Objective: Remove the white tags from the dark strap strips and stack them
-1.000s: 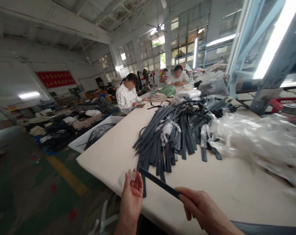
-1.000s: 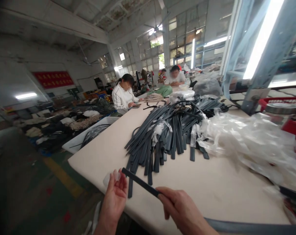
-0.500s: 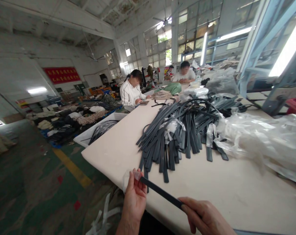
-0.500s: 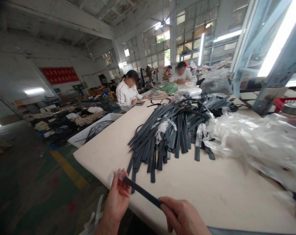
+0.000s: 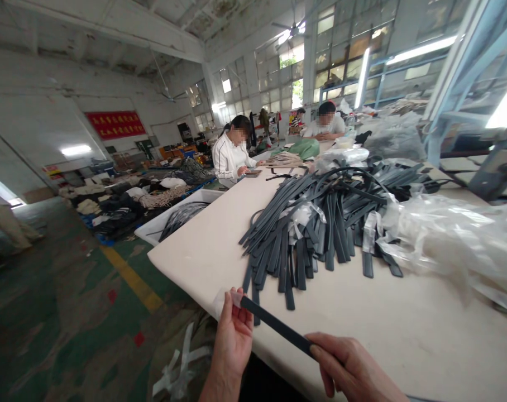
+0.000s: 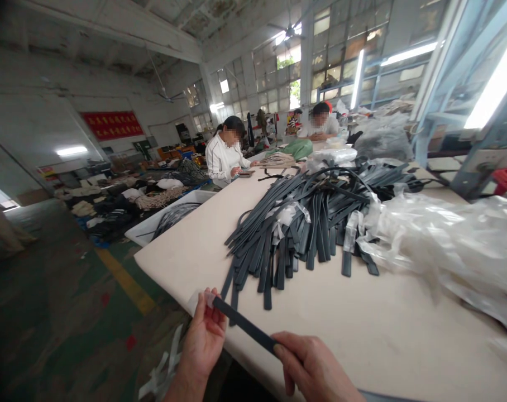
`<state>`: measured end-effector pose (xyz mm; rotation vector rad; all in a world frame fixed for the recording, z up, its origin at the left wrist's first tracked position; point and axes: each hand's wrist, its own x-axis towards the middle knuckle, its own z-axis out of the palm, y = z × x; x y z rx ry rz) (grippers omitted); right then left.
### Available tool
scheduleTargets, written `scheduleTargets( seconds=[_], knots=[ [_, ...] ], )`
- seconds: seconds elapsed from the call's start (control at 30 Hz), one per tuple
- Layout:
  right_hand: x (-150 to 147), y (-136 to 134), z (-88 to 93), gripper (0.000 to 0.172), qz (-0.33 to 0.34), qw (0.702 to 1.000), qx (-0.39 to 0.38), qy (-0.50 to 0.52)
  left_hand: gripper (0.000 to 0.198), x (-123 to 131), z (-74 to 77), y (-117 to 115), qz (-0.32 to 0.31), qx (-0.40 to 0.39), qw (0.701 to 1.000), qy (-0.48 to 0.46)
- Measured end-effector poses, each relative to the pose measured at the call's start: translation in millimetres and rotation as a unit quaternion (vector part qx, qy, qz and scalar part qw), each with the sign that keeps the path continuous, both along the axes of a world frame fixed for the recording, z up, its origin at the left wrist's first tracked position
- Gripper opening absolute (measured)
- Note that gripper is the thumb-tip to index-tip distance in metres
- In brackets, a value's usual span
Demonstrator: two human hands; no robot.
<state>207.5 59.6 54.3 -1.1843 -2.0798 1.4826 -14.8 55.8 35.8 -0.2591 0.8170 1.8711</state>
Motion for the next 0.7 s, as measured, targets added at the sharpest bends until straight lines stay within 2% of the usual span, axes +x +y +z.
scheduleTargets(
  seconds=[0.23, 0.33, 0.43, 0.53, 0.7],
  knots=[
    [-8.9, 3.9, 3.5, 0.038, 0.014, 0.998, 0.047, -0.036, 0.012, -1.1, -3.0, -2.8, 0.008, -0.006, 1.0, 0.009],
    [-23.7, 4.9, 0.3, 0.035, 0.019, 0.995, 0.086, -0.056, 0.01, 9.2, -12.2, -11.6, -0.001, -0.014, 1.0, 0.013],
    [-41.9, 5.0, -2.5, 0.034, 0.036, 0.99, 0.122, -0.066, 0.008, 23.6, -24.8, -24.8, -0.038, -0.029, 0.999, -0.003],
    [-44.7, 8.1, 1.2, 0.026, 0.059, 0.986, 0.139, -0.067, 0.013, 24.3, -33.5, -36.4, -0.072, -0.054, 0.996, -0.019],
    [-21.7, 21.3, 12.1, 0.046, 0.048, 0.989, 0.125, -0.061, 0.011, -0.3, -30.5, -46.2, -0.008, -0.046, 0.999, -0.006]
  ],
)
